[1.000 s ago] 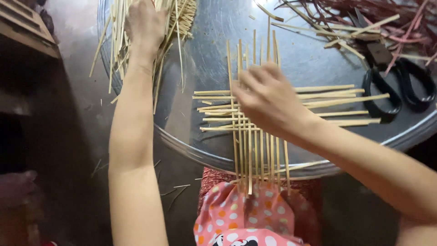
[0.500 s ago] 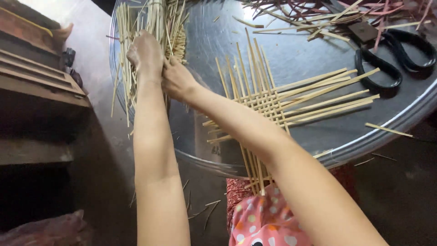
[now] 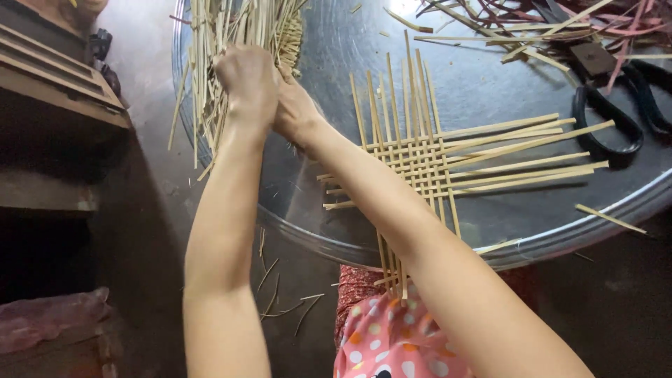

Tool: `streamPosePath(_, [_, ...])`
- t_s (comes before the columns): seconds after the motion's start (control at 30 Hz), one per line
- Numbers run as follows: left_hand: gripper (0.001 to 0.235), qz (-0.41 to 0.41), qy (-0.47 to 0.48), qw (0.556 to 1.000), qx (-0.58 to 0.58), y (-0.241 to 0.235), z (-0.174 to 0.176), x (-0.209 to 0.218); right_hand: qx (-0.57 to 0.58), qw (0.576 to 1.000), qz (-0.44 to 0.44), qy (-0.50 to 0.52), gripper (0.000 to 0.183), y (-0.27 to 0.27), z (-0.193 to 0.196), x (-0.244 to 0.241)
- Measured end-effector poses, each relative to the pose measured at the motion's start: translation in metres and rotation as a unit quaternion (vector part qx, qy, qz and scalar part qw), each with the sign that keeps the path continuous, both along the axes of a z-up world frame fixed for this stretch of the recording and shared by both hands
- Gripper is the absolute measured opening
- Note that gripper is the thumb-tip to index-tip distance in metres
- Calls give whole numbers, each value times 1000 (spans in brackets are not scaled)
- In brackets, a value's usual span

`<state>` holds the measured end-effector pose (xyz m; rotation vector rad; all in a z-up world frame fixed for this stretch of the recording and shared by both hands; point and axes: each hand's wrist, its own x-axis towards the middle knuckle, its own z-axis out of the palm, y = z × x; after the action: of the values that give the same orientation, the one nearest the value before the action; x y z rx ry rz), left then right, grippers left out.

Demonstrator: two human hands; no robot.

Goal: The person weaves thin bamboo strips by hand on a round metal tray, interlacing them in an over-under pattern to form a flat woven mat. The person periodically reaches for additional strips from a pile on the tray and presses the woven area to tighten the structure.

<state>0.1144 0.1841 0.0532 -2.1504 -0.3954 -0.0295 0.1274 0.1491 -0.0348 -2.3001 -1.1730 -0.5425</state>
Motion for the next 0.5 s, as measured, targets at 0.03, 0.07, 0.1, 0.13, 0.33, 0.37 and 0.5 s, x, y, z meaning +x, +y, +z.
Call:
streamPosePath(0.03, [40,-10,-7,999,-37,-6,8,-13,-59,995,35,70,59,-10,18,-5])
streamPosePath(0.07, [44,-19,-12,997,-76,-12,14,-28,-119,980,71,141,55,-21,34,-11])
streamPosePath(0.1, [44,-17,-11,997,-77,-13,17,-45,-120,980,73,141,55,-22,35,-12])
streamPosePath(0.13, [29,-49,-44,991,-115,-14,20,-62,-135,981,70,120,57,-24,37,-13])
streamPosePath(0.33, [7,-166,-86,981,-47,-40,66,-196,-150,982,61,94,48,-25,37,-13])
streamPosePath(0.37, [11,-143,-71,986,-39,-47,77,-218,-143,983,58,95,47,-24,35,-13])
streamPosePath(0.5, [29,-115,-67,990,-43,-40,90,-304,-185,970,66,142,57,-43,67,-16])
